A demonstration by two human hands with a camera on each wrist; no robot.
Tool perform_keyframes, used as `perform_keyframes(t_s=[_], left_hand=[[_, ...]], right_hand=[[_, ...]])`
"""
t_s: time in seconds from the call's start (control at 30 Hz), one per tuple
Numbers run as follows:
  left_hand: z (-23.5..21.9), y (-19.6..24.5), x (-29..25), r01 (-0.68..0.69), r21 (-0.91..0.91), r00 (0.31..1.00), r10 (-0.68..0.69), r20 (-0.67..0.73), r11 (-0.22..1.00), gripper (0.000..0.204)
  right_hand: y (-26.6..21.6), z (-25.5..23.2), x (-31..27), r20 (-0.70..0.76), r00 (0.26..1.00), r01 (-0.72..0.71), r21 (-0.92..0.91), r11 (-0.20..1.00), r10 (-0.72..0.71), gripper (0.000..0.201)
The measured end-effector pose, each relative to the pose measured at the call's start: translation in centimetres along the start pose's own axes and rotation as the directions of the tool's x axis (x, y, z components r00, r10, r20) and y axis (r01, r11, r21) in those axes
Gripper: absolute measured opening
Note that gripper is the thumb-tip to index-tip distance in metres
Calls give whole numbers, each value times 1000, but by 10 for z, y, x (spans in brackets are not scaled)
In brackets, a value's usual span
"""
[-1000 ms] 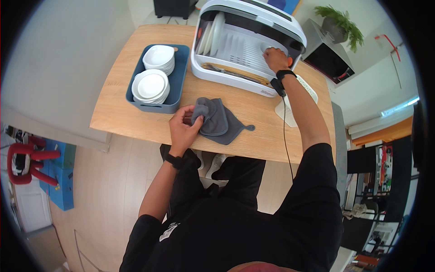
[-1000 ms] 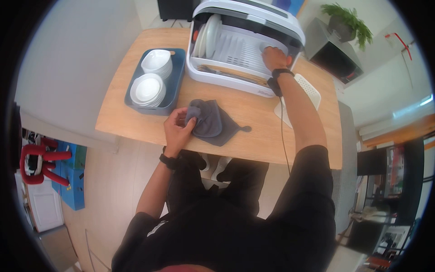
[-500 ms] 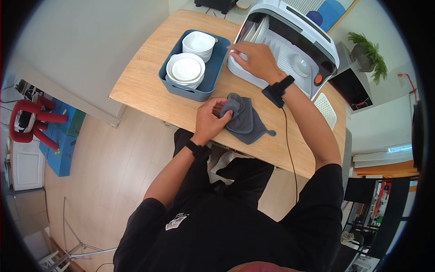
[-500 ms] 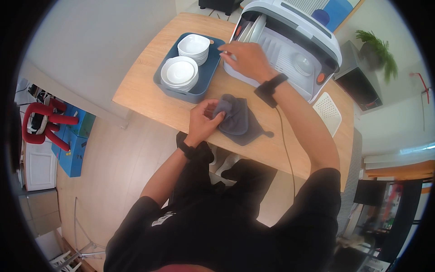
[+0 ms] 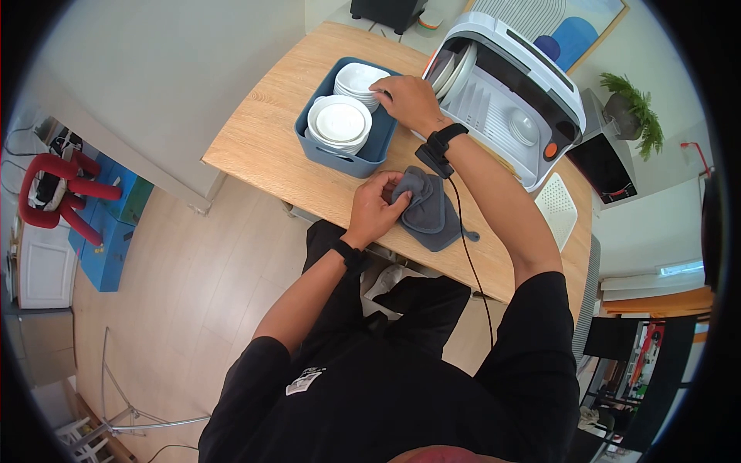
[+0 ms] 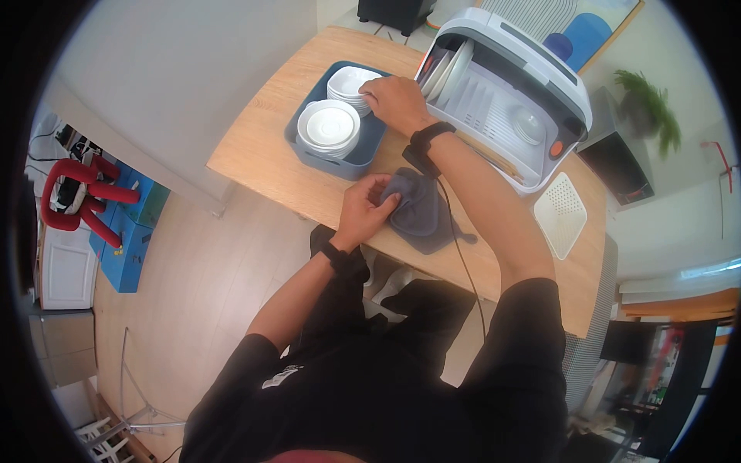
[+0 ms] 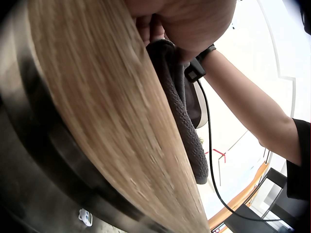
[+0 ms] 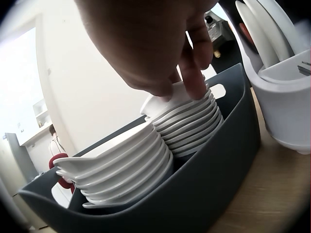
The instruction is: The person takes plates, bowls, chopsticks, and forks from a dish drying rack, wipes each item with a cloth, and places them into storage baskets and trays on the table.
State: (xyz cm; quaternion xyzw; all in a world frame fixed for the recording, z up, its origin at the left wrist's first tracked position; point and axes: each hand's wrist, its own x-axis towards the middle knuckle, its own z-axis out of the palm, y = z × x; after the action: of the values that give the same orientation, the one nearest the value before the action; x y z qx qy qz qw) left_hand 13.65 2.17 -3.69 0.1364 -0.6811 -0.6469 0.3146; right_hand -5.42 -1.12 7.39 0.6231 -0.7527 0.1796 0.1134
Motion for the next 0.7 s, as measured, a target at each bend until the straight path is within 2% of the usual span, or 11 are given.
perform_keyframes(t_s=[0.03, 0.1, 0.13, 0.2, 0.3, 0.37, 0.47, 0.53, 0.63, 0.67, 0.7], left_hand=[[0, 0, 0, 11, -9, 1000, -11, 3, 1000, 26], [0, 1, -1, 24, -23, 1000, -24, 5, 999, 26], [0, 3, 0, 17, -19, 1000, -17, 2, 1000, 26], [-1, 3, 0, 9, -18, 1000, -9, 2, 1000, 27], [0, 2, 2, -1, -2, 1000, 1, -8, 1000, 27], [2, 0, 1, -53, -33, 998, 52, -37, 998, 28], [2, 8, 0, 2, -103, 1000, -5, -30, 995, 29], [1, 12, 0, 17, -145, 999, -21, -27, 989, 30], [3, 13, 0, 9, -147, 999, -14, -32, 989, 30], [4, 10, 0, 14, -150, 1000, -18, -24, 989, 30], [4, 8, 0, 18, -147, 1000, -21, -17, 989, 30]], right_hand=[[0, -2, 0, 0, 1000, -2, -2, 1000, 2, 19], [-3, -9, -2, -159, 987, 6, 79, 997, 7, 18], [-5, -16, -5, -158, 987, 7, 76, 997, 5, 18], [-11, -34, -20, -229, 969, -62, 150, 987, 96, 17], [-10, -52, -54, -315, 939, -51, 269, 962, 138, 17], [-15, -67, -87, -294, 936, -101, 301, 948, 193, 17], [-29, -84, -135, -210, 935, -200, 351, 915, 285, 17], [-37, -85, -166, -182, 956, -192, 204, 960, 230, 15], [-48, -78, -201, -105, 978, -164, 154, 974, 181, 13], [-56, -73, -211, -29, 966, -246, 218, 944, 258, 13], [-63, -67, -218, -30, 964, -253, 221, 942, 265, 13]])
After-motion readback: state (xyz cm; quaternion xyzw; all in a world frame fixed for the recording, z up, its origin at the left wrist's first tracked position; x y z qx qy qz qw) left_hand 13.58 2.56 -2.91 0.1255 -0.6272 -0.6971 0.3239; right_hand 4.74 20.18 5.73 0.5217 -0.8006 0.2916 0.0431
